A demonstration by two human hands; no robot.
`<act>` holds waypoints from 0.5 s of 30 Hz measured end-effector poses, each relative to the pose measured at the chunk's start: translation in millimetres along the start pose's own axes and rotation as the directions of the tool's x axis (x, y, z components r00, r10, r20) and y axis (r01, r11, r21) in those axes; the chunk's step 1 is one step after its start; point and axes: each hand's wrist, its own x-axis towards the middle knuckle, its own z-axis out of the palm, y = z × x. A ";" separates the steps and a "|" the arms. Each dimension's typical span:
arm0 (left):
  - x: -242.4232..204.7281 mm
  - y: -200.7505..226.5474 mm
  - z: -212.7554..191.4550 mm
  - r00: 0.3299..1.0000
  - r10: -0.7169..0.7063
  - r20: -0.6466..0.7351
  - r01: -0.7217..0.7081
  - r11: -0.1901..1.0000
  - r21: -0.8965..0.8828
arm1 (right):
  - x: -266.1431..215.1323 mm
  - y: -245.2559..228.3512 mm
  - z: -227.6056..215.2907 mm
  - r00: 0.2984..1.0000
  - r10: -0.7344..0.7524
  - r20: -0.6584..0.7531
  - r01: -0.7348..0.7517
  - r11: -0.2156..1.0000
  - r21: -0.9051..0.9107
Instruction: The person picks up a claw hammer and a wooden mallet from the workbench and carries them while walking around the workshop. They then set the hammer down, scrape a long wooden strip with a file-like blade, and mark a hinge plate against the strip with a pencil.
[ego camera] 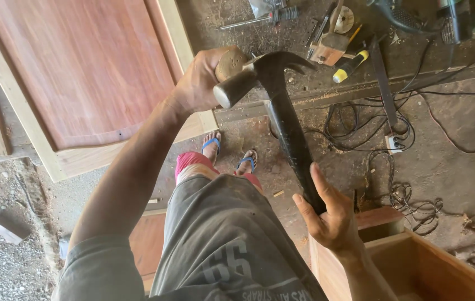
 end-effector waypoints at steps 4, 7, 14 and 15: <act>1.0 -12.8 -1.8 0.999 0.038 0.035 -0.037 0.999 -0.031 | 0.0 -3.2 1.3 1.000 -0.019 0.003 0.019 1.000 0.006; 3.4 -9.7 -2.5 0.999 0.017 0.036 -0.018 0.999 0.028 | -2.1 -0.7 1.6 1.000 -0.017 0.001 0.017 1.000 0.005; 0.5 -18.7 -5.2 0.999 -0.031 0.031 0.028 0.995 0.091 | -0.4 -7.1 0.0 1.000 -0.015 -0.007 0.015 1.000 -0.008; -0.5 -21.2 -5.5 0.999 -0.028 0.023 0.024 0.990 0.138 | 0.2 -9.1 -0.8 1.000 -0.019 -0.012 0.019 1.000 -0.012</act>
